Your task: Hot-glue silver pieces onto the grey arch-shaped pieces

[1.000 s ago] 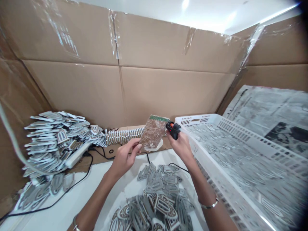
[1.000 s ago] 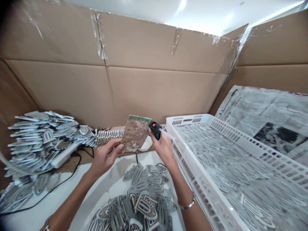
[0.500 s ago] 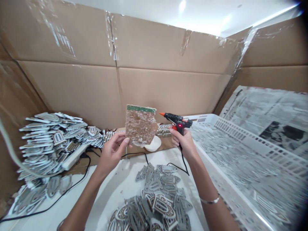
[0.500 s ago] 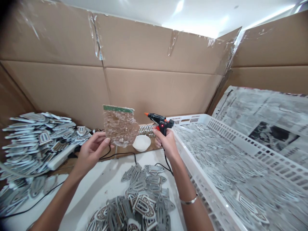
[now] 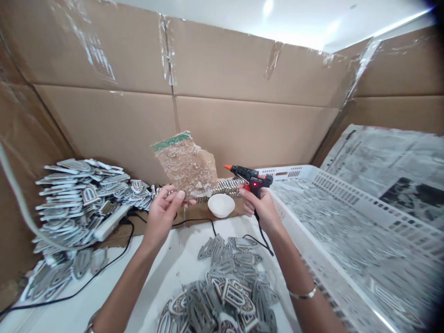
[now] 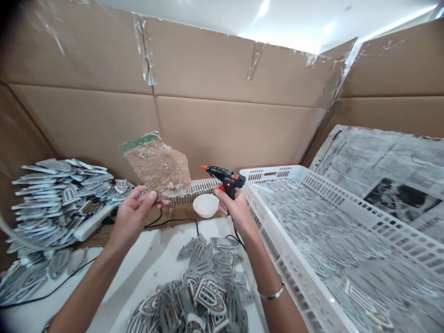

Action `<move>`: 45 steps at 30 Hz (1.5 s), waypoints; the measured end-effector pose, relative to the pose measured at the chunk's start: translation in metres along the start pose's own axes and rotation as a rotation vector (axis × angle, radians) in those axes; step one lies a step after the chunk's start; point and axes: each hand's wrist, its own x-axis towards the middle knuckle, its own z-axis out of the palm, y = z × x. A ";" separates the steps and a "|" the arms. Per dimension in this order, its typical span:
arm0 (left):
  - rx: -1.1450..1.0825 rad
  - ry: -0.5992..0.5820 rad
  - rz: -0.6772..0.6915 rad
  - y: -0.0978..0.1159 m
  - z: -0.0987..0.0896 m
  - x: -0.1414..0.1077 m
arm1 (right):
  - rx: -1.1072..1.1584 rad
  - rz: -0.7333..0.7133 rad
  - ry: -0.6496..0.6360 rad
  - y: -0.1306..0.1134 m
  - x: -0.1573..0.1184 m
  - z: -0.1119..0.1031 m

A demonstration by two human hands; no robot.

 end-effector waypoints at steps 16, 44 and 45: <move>0.170 0.110 0.101 0.010 0.000 -0.001 | -0.087 -0.047 0.201 0.010 0.006 0.004; 0.736 0.007 0.711 0.013 0.001 -0.012 | -1.132 -0.809 -0.190 0.004 -0.019 0.012; 0.738 0.010 0.717 0.013 0.002 -0.012 | -1.137 -0.816 -0.191 0.005 -0.019 0.013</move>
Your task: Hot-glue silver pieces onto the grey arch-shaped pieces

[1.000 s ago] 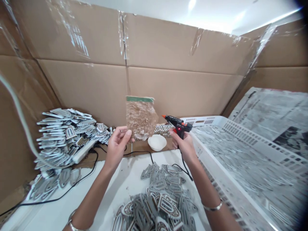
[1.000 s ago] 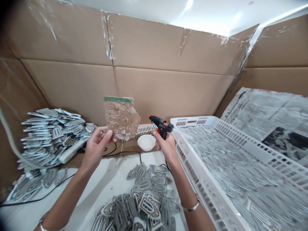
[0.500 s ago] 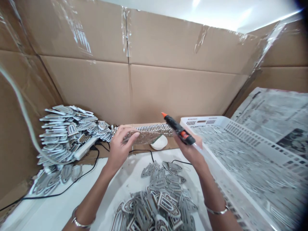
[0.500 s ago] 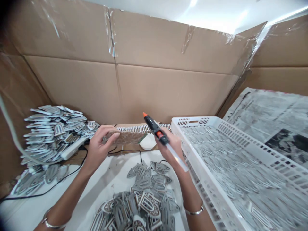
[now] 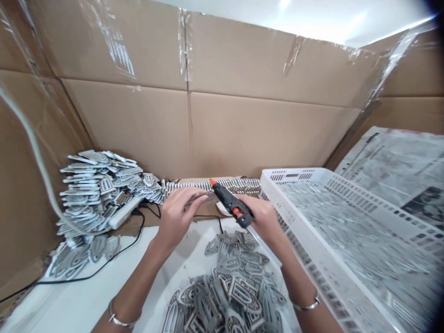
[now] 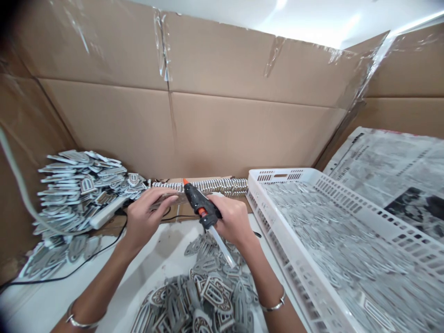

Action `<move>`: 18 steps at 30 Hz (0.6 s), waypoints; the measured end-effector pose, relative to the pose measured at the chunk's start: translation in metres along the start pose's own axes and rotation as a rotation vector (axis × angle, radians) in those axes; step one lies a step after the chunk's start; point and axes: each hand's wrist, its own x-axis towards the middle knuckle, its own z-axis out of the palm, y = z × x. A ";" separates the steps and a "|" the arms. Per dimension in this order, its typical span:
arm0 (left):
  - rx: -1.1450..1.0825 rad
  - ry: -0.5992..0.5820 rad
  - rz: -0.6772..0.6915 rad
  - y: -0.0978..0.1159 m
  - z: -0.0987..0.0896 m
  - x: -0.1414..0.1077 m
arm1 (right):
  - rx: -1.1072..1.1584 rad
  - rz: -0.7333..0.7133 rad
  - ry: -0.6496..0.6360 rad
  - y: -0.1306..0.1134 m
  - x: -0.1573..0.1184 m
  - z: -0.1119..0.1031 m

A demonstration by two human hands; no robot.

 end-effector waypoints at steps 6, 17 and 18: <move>0.017 -0.005 0.019 0.002 0.001 -0.001 | -0.022 -0.013 -0.046 0.000 -0.001 0.006; 0.063 -0.046 0.007 -0.002 0.010 -0.006 | -0.109 0.127 -0.255 -0.002 -0.005 0.012; 0.067 -0.052 0.000 -0.003 0.011 -0.007 | -0.118 0.138 -0.261 -0.002 -0.005 0.012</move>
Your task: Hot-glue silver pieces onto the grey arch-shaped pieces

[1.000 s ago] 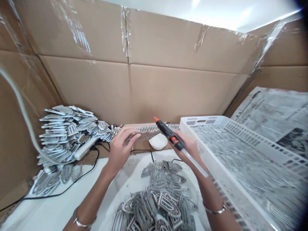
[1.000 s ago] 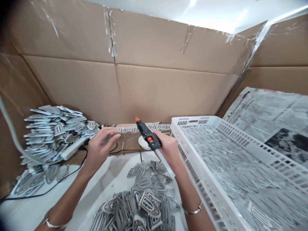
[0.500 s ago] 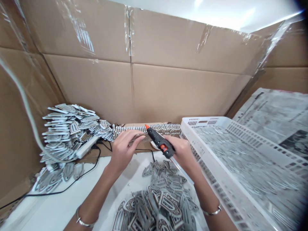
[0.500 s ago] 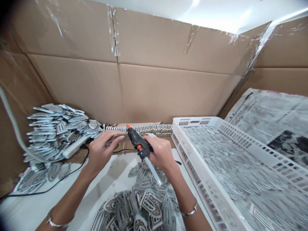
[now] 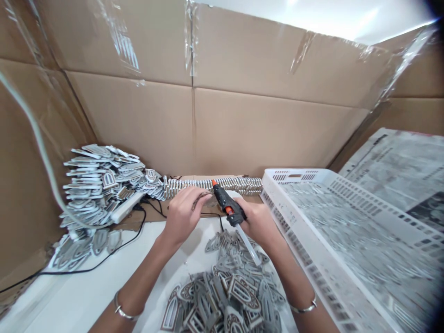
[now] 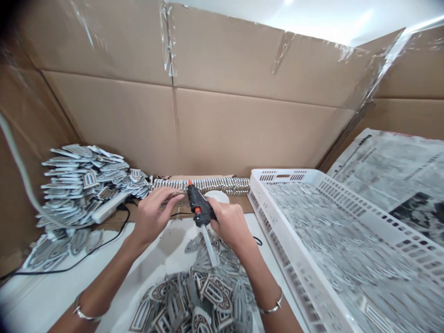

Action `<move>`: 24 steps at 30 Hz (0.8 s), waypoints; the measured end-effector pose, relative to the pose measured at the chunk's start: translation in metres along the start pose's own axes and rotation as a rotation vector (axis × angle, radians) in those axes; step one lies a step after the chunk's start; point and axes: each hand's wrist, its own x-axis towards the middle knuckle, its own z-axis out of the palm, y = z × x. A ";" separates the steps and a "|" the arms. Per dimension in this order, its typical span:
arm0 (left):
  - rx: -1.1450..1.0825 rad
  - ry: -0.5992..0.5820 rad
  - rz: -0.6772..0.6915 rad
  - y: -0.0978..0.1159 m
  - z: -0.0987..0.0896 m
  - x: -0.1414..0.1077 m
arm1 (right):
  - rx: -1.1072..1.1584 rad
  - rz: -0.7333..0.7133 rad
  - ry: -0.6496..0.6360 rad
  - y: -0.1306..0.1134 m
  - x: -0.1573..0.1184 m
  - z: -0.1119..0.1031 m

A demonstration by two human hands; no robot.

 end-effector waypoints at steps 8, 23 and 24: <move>0.016 -0.030 -0.020 -0.001 0.002 -0.001 | -0.026 0.052 -0.057 -0.001 0.002 0.005; 0.059 -0.084 0.020 0.002 0.004 -0.003 | -0.157 0.114 -0.084 -0.002 0.001 0.013; 0.067 -0.089 0.022 0.002 0.004 -0.003 | -0.171 0.118 -0.086 -0.003 0.001 0.013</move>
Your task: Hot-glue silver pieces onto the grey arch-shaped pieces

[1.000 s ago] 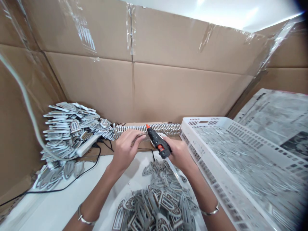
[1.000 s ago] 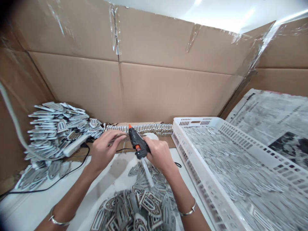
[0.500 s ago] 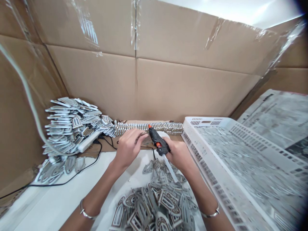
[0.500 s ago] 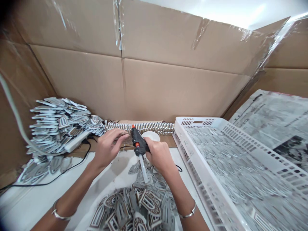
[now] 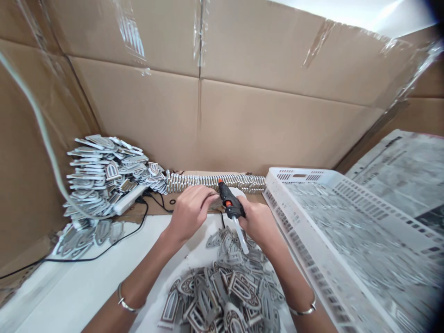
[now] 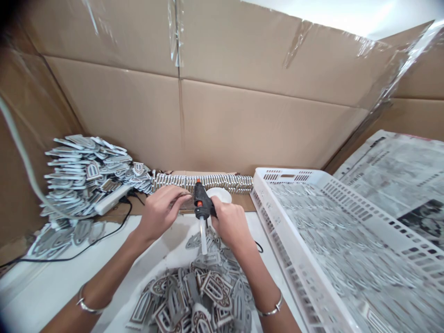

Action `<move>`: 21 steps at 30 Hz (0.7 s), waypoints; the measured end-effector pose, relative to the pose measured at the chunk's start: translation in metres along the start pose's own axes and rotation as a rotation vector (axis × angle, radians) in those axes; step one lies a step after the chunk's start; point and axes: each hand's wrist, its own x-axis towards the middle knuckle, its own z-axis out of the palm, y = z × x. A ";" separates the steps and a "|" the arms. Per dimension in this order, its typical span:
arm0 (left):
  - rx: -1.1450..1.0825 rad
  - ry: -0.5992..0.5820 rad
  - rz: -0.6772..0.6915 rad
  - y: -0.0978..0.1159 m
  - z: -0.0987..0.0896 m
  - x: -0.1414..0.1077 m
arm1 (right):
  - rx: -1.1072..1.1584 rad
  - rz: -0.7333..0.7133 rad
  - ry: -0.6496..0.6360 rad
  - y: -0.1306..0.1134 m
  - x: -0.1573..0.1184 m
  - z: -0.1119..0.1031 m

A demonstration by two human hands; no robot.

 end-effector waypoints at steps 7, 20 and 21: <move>0.021 -0.027 0.003 -0.001 0.000 -0.001 | -0.091 0.036 -0.007 -0.003 0.000 0.002; 0.007 -0.032 0.013 -0.001 0.001 -0.001 | -0.161 0.098 0.002 -0.009 -0.001 0.005; 0.008 -0.032 0.015 -0.001 0.001 -0.001 | -0.166 0.104 0.002 -0.010 -0.001 0.005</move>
